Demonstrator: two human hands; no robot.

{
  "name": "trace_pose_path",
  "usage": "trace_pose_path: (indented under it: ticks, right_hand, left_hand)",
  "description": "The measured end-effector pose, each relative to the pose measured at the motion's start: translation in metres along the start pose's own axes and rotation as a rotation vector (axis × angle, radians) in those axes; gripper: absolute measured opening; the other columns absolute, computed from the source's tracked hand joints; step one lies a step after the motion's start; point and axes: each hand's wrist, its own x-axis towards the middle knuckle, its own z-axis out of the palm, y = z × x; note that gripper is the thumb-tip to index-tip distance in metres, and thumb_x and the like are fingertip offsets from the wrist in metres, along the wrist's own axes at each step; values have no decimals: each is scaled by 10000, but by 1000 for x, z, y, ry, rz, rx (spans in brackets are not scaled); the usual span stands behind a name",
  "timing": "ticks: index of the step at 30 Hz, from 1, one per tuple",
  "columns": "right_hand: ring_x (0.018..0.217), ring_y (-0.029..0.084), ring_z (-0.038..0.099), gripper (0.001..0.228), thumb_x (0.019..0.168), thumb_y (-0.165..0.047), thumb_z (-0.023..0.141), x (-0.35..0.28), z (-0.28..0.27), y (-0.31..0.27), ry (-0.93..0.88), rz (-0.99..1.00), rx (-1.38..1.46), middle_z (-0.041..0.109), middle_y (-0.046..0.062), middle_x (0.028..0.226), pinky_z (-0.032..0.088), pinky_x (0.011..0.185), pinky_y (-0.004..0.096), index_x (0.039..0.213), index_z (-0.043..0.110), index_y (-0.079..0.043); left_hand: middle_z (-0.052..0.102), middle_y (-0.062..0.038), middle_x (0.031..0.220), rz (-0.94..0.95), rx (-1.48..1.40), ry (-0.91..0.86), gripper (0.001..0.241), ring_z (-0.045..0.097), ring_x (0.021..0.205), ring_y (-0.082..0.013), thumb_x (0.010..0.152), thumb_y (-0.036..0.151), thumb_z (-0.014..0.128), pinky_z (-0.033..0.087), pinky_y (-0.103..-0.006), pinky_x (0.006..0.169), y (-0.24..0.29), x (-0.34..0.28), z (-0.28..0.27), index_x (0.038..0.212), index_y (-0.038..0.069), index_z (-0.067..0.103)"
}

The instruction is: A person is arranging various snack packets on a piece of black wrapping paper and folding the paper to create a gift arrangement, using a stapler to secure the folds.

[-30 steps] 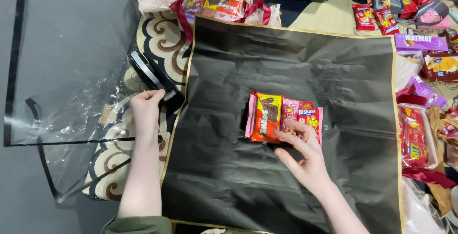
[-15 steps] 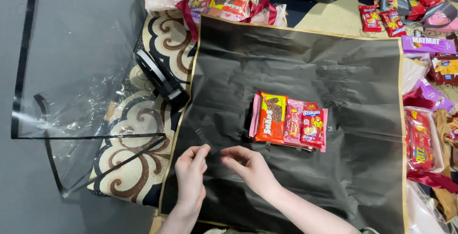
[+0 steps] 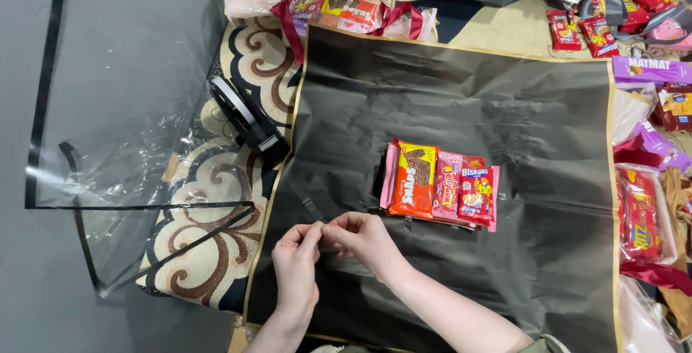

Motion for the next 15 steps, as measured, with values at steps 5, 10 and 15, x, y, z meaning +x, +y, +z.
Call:
trace_pose_path:
  ticks: [5,10,15]
  right_hand:
    - [596,119,601,179,917,-139,760,0,-1,2,6,-40,41,726,107,716,504,580,230,816,724,4]
    - [564,106,596,185,922,-167,760,12,-8,16,30,-43,36,750,113,702,492,558,220,813,736,-20]
    - [538,118,574,188,929,-144,757,8,-10,26,32,-1,48,739,125,706,499,559,236,820,727,7]
  left_hand:
    - [590,-46,600,66,62,-27,196,382,542,-83,905,77,736,299,-241,533,4,-1,1,728,23,669]
    - [606,-16,718,516,483,32,342,588,741,-151,975,218,627,424,-312,810,34,42,-4,661,80,635]
    - [656,-13,877,98,52,240,194,502,646,-58,926,233,705,342,-190,505,75,80,17,1016,84,790]
